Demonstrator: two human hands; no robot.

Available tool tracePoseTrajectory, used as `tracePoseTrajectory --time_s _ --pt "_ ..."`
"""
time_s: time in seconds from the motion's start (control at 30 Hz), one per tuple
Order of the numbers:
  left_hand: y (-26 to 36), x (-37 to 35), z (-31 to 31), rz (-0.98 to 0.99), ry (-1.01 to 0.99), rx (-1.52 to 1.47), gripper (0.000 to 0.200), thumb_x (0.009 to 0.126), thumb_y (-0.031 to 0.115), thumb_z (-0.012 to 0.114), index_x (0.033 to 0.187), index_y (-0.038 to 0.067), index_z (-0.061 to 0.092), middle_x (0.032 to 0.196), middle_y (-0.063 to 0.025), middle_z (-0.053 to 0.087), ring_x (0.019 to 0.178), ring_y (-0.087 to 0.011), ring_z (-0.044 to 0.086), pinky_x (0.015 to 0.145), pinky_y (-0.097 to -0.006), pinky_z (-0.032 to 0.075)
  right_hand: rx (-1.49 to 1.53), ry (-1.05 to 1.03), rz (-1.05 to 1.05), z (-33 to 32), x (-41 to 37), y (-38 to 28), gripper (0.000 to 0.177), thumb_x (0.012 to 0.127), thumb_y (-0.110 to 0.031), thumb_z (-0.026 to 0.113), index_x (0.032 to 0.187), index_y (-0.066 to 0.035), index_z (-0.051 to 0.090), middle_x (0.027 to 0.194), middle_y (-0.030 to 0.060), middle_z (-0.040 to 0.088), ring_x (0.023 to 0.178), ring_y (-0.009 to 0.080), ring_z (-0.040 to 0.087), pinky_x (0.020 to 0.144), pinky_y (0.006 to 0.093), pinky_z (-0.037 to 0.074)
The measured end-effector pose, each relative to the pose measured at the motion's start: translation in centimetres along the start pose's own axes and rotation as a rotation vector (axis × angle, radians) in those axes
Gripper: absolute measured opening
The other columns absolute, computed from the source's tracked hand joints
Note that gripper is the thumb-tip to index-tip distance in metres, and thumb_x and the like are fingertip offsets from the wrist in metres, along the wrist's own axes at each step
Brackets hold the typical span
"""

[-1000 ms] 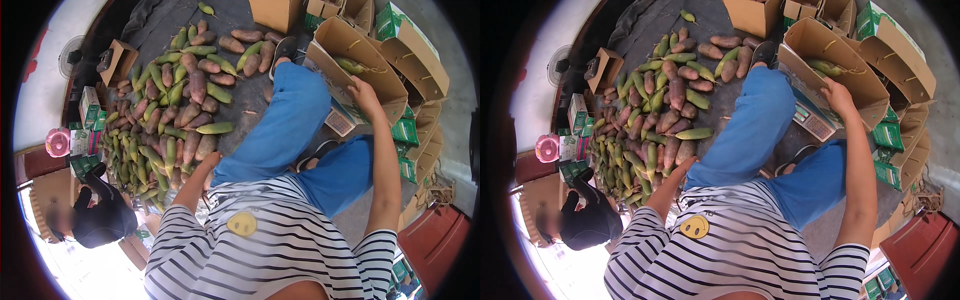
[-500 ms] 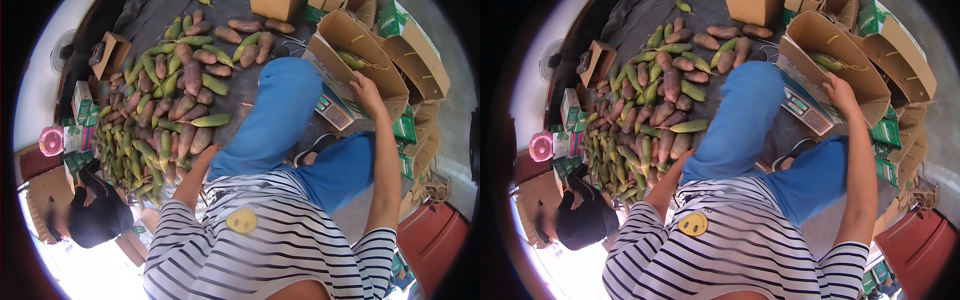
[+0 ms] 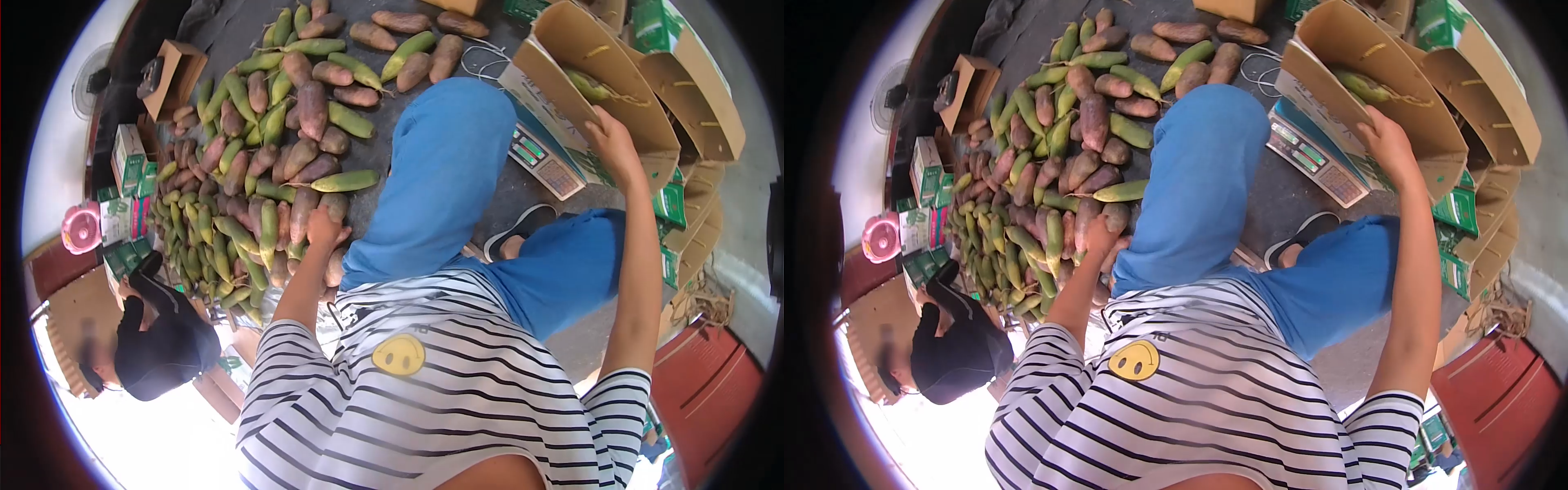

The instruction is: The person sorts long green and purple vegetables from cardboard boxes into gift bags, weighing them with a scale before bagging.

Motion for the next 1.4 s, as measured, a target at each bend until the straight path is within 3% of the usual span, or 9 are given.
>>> tracePoseTrajectory --time_s 0.3,0.4,0.43,0.53,0.63,0.77,0.9,1.2,1.4 --pt "-9.5 2.4 -5.3 -0.422 0.365 0.128 0.066 0.078 0.032 0.068 0.132 0.006 0.043 0.121 -0.0191 0.052 0.115 -0.0361 0.05 0.097 -0.0475 0.041 0.204 -0.07 0.153 0.0 0.1 -1.6 0.025 0.095 -0.012 0.051 0.117 -0.001 0.053 0.095 0.0074 0.061 0.086 0.0128 0.051 0.081 0.0266 0.043" --pt "-15.8 4.8 -3.3 -0.313 0.308 0.103 0.068 0.077 0.038 0.067 0.132 0.006 0.042 0.122 -0.0207 0.053 0.118 -0.0365 0.048 0.098 -0.0487 0.04 0.178 -0.066 0.198 0.2 0.0 -2.5 0.025 0.096 -0.013 0.051 0.118 -0.002 0.053 0.096 0.0071 0.061 0.087 0.0122 0.051 0.082 0.0262 0.043" --pt "-18.8 6.3 -1.8 -0.302 0.085 -0.057 0.071 0.073 0.043 0.07 0.127 0.004 0.045 0.127 -0.0204 0.051 0.12 -0.035 0.048 0.096 -0.0483 0.042 0.16 -0.062 0.197 0.2 0.0 -2.5 0.026 0.096 -0.013 0.051 0.119 -0.002 0.053 0.096 0.007 0.061 0.087 0.012 0.051 0.083 0.0259 0.043" --pt "-17.9 7.8 -1.8 -0.44 0.015 0.016 0.069 0.07 0.04 0.073 0.124 0.007 0.048 0.126 -0.017 0.051 0.116 -0.0344 0.051 0.093 -0.0459 0.045 0.084 -0.045 0.175 0.3 0.1 -2.3 0.026 0.096 -0.013 0.051 0.119 -0.001 0.053 0.097 0.0073 0.061 0.088 0.0117 0.051 0.083 0.0255 0.042" --pt "-12.7 6.6 -2.4 -0.307 -0.079 0.35 0.067 0.066 0.039 0.076 0.122 0.012 0.051 0.12 -0.0145 0.052 0.112 -0.0338 0.052 0.091 -0.0433 0.047 0.065 -0.059 0.162 0.2 -0.1 -1.9 0.028 0.095 -0.013 0.053 0.12 -0.001 0.053 0.099 0.009 0.062 0.089 0.0128 0.053 0.083 0.0259 0.043" --pt "-11.0 5.0 -2.9 -0.347 0.1 0.065 0.067 0.064 0.037 0.076 0.124 0.018 0.054 0.112 -0.0162 0.052 0.111 -0.0358 0.051 0.092 -0.0453 0.045 0.064 0.004 0.106 0.6 -0.2 0.6 0.032 0.092 -0.015 0.058 0.12 0.0 0.053 0.104 0.015 0.064 0.094 0.0217 0.06 0.086 0.0301 0.045" --pt "-6.7 5.3 -4.2 -0.073 0.215 -0.029 0.066 0.064 0.038 0.075 0.122 0.013 0.054 0.11 -0.0171 0.052 0.106 -0.0367 0.052 0.089 -0.0464 0.045 -0.073 0.032 0.065 0.1 -0.1 -0.4 0.029 0.089 -0.015 0.059 0.116 -0.005 0.056 0.102 0.0214 0.062 0.096 0.0399 0.058 0.083 0.0392 0.046" --pt "16.7 8.7 -19.1 0.546 0.539 -0.831 0.053 0.074 0.012 0.079 0.12 0.0 0.056 0.115 -0.0137 0.058 0.105 -0.0244 0.057 0.092 -0.034 0.045 -0.117 0.04 0.029 -0.1 -0.4 -1.1 0.024 0.089 -0.02 0.058 0.111 -0.009 0.056 0.098 0.0194 0.063 0.093 0.0379 0.06 0.079 0.044 0.047" --pt "35.9 3.7 -28.9 0.909 0.043 -1.524 0.056 0.078 0.005 0.075 0.126 -0.005 0.048 0.112 -0.0117 0.062 0.101 -0.017 0.061 0.088 -0.0296 0.049 -0.112 -0.015 0.078 -0.2 -0.3 -1.0 0.024 0.089 -0.02 0.057 0.111 -0.011 0.056 0.098 0.0192 0.064 0.095 0.0378 0.06 0.079 0.0449 0.047"
Point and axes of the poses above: each hand's wrist, its own x-axis towards the middle knuckle, its own z-axis out of the palm, y = z × x, the point moved 2 cm from there along x, towards the middle knuckle
